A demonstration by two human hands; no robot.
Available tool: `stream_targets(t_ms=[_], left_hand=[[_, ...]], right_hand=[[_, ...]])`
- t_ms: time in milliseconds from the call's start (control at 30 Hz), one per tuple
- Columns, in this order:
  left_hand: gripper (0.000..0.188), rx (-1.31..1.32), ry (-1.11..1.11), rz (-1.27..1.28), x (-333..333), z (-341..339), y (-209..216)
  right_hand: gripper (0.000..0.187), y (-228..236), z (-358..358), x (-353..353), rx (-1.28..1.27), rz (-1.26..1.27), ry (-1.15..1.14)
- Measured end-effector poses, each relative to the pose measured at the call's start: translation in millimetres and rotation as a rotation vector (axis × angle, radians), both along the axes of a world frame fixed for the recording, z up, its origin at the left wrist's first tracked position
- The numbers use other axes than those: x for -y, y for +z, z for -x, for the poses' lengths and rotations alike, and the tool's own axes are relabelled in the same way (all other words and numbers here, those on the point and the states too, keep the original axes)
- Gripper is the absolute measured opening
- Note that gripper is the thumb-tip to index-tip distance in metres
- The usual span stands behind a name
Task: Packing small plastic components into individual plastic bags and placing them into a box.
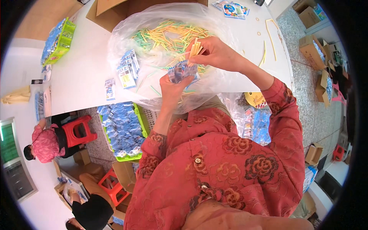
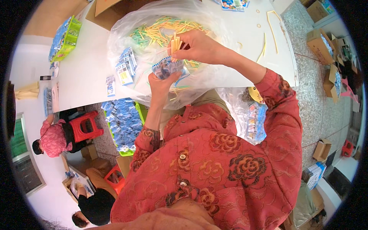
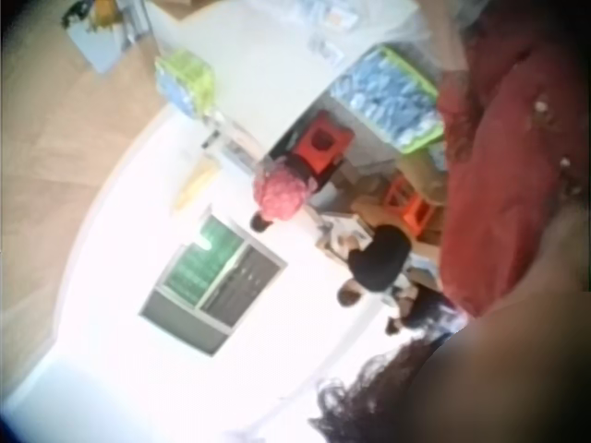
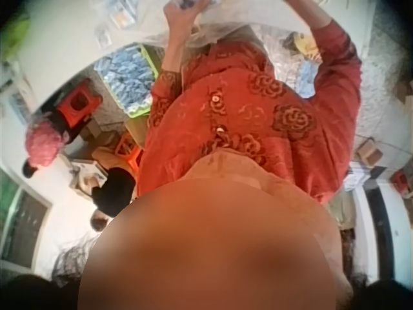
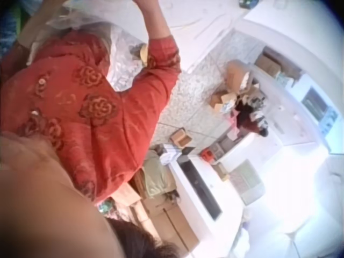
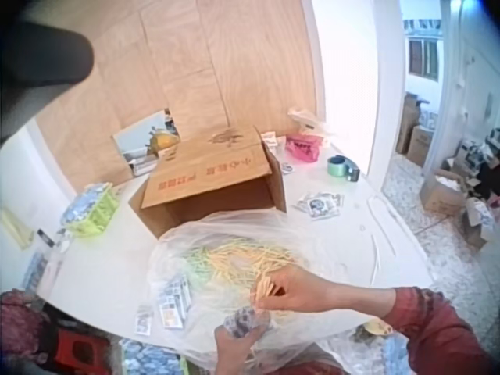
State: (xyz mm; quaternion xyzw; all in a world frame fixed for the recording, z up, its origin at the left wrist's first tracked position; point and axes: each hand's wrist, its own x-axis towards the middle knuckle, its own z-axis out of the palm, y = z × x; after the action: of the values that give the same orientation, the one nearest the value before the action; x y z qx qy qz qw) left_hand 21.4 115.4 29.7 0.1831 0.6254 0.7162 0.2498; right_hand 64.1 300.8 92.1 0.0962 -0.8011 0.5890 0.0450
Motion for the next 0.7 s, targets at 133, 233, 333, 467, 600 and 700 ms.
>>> stream_targets(t_ms=[133, 233, 333, 467, 600, 700], left_hand=[[0.02, -0.032, -0.008, 0.007, -3.3, 6.1, -5.6], [0.021, -0.006, -0.005, 0.012, -5.9, 11.7, -9.7], [0.023, -0.002, -0.014, -0.034, -11.3, 15.8, -8.2], [0.03, -0.029, -0.071, 0.014, -14.5, 24.9, -12.0], [0.028, -0.001, -0.075, -0.056, -20.2, 27.1, -9.7], [0.03, 0.053, -0.074, -0.088, -22.9, 30.2, -12.3]], right_hand=[[0.019, -0.7, 3.1, 0.5, 0.003, -0.108, -0.072], [0.015, 4.0, 4.7, 0.4, 0.032, -0.184, -0.081], [0.014, 4.2, 7.4, -2.4, -0.028, -0.168, -0.101], [0.016, 5.7, 12.3, -8.0, 0.005, -0.141, -0.082], [0.02, -3.1, 17.9, -11.9, 0.083, 0.031, -0.118], [0.023, -4.3, 21.9, -14.1, 0.063, -0.015, -0.122]])
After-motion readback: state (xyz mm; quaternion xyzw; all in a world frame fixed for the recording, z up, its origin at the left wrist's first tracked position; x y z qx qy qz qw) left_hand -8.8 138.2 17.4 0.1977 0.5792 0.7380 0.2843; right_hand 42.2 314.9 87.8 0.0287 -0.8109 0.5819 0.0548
